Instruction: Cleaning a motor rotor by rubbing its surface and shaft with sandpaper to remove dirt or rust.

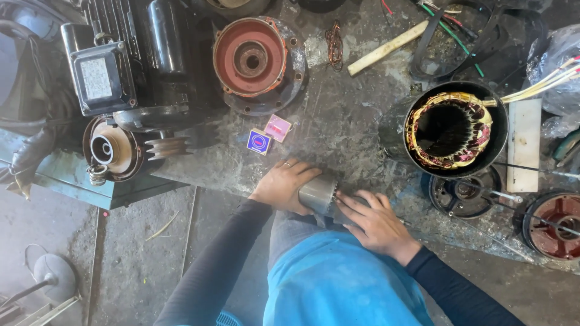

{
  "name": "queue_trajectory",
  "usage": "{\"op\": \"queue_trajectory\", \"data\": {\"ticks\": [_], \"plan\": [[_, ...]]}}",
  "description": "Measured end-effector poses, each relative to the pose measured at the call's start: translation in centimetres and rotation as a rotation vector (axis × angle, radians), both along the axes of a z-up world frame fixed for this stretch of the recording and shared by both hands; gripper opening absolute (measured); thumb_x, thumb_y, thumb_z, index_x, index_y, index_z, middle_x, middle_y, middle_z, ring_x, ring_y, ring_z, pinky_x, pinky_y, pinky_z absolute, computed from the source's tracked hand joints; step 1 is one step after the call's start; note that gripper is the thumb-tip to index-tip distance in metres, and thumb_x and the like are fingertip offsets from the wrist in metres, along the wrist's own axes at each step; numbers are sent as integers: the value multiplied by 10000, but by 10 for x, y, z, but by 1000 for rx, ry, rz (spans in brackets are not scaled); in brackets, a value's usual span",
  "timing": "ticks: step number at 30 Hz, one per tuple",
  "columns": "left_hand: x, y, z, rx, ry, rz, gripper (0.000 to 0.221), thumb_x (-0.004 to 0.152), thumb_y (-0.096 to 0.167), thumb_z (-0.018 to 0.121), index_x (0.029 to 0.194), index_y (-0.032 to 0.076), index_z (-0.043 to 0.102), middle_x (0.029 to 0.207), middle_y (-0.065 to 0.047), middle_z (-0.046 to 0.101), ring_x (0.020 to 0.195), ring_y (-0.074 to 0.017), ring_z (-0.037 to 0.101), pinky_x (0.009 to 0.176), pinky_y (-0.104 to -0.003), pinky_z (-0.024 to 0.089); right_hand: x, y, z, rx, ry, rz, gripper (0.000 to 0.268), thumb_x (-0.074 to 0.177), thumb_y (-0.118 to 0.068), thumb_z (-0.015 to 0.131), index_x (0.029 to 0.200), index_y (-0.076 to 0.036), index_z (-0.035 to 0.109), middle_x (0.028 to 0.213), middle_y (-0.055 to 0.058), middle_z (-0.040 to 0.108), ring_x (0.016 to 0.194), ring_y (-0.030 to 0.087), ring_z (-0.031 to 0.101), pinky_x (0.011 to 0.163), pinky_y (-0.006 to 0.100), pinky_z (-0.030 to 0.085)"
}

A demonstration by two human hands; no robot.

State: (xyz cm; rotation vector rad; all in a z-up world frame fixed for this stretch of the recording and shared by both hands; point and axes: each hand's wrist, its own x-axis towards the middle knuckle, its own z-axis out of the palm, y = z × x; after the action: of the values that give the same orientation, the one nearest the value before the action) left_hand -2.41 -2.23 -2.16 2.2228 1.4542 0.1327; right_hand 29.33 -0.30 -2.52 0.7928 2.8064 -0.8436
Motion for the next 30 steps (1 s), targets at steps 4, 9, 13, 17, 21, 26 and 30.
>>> {"op": "queue_trajectory", "data": {"ticks": [4,9,13,17,21,26,30], "plan": [[1,3,-3,-14,-5,-1,1073,556,774,811,1462,233,615,1262,-59,702,1197,-297,654,937,-458,544,-3,-4,-8,14,-12,-4,496,1046,-452,526,1498,-261,594,1504,-12,623,1450,307,429,1089,538,354],[3,9,-9,-54,23,13,1101,497,802,775,1447,270,605,1240,-26,695,1162,-275,669,924,-455,563,-3,-3,2,-53,-20,-41,508,1052,-469,528,1510,-257,579,1575,-21,569,1447,322,416,1082,539,350],[4,10,-9,-52,38,2,1118,476,833,760,1437,285,600,1223,-8,690,1145,-260,667,921,-440,570,-5,3,1,-82,-13,-58,498,1050,-461,531,1498,-254,598,1542,-9,602,1442,321,428,1087,536,345],[4,16,-4,-76,52,-1,1084,495,824,767,1422,284,610,1178,-5,692,1117,-269,678,916,-453,574,-8,10,3,-153,-9,-93,491,1059,-474,510,1487,-255,607,1569,-13,584,1449,314,430,1083,519,350],[5,20,-7,-158,3,44,1083,489,817,791,1422,294,621,1166,-5,702,1139,-293,681,980,-480,558,1,18,28,-278,25,-132,538,1052,-409,540,1567,-252,548,1600,38,558,1429,381,449,1062,538,380],[0,29,26,-157,5,106,1058,495,842,793,1390,293,661,1205,15,705,1217,-276,640,1054,-501,467,-9,26,5,-239,41,-145,516,1048,-451,543,1512,-235,610,1562,39,604,1436,359,465,1064,522,369],[-6,18,20,-134,-54,214,1041,514,825,846,1387,287,663,1240,8,701,1269,-271,604,1100,-501,427,4,23,21,-304,50,-174,541,1033,-380,568,1563,-273,561,1605,8,563,1431,358,457,1040,512,381]]}}
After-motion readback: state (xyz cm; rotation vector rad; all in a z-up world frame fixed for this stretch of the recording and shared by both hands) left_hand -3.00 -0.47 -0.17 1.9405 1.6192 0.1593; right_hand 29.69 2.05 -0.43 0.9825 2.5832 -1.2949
